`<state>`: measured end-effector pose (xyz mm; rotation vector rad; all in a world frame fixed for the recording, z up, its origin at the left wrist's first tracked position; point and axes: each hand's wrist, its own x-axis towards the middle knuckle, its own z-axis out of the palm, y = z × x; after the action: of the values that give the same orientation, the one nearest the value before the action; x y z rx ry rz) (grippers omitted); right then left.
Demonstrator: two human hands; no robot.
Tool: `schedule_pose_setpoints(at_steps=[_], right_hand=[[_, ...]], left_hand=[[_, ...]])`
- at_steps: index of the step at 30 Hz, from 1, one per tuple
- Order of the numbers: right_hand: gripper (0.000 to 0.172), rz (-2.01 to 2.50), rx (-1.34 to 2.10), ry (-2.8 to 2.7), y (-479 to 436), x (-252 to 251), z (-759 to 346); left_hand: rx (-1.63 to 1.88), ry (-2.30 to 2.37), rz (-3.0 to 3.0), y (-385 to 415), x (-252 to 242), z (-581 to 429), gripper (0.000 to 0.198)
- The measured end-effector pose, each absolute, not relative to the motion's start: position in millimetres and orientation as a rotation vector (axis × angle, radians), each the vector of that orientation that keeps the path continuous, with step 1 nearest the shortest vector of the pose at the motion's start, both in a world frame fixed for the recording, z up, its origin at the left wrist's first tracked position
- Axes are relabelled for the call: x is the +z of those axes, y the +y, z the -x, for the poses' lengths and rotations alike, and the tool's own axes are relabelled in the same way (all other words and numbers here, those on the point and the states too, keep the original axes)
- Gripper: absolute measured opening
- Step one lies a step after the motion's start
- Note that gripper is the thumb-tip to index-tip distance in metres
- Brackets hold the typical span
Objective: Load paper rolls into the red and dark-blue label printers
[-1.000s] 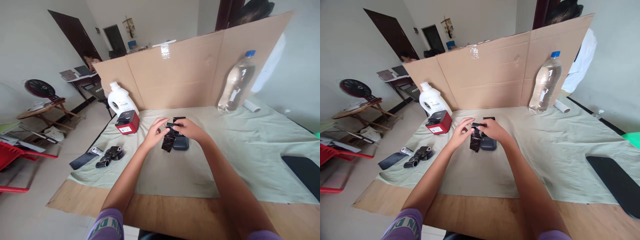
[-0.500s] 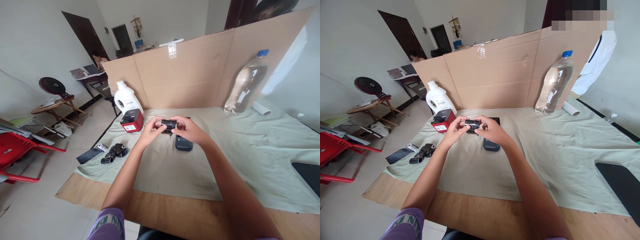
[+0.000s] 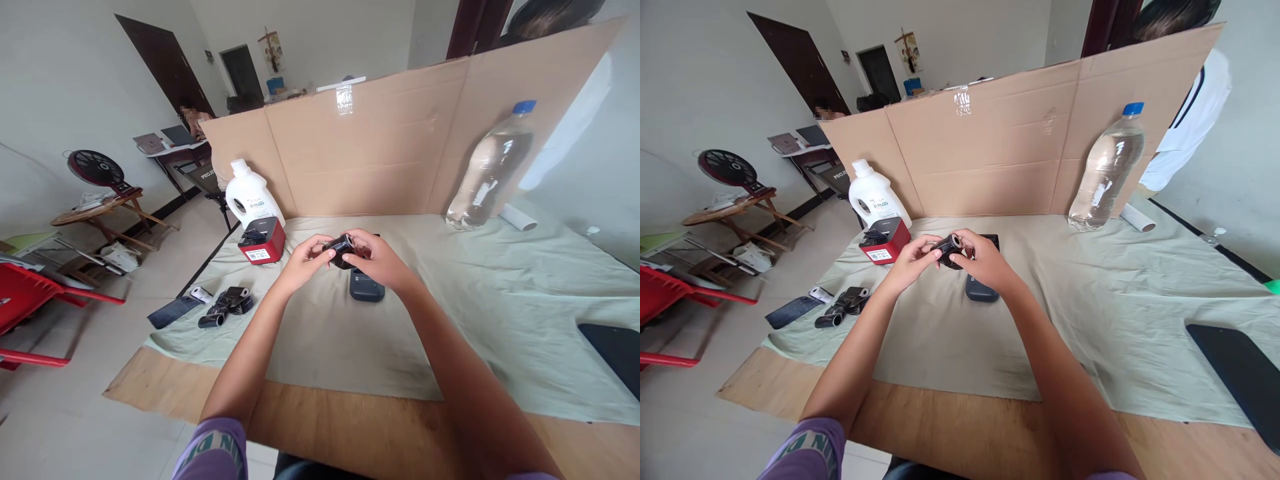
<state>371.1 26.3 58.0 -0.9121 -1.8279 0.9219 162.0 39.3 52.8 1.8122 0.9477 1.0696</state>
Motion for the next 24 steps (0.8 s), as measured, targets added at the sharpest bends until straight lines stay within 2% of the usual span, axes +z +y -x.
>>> schedule_pose_setpoints(at_steps=[9, 11, 16, 24], right_hand=[[0.031, 0.874, 0.964, -1.789, 25.2, 56.2, -367.0], [0.032, 0.856, 0.991, -1.795, 24.4, 57.1, -367.7], [0.045, 0.834, 1.166, -1.704, 21.4, 63.3, -375.3], [0.051, 0.847, 1.287, -1.722, 16.5, 71.7, -386.6]], left_hand=[[0.990, 0.939, -1.890, 32.0, 61.3, -164.3, 0.033], [0.955, 0.919, -1.877, 30.9, 62.0, -161.6, 0.042], [0.842, 0.865, -1.953, 25.9, 63.0, -152.6, 0.080], [0.790, 0.792, -1.845, 21.9, 63.3, -155.7, 0.086]])
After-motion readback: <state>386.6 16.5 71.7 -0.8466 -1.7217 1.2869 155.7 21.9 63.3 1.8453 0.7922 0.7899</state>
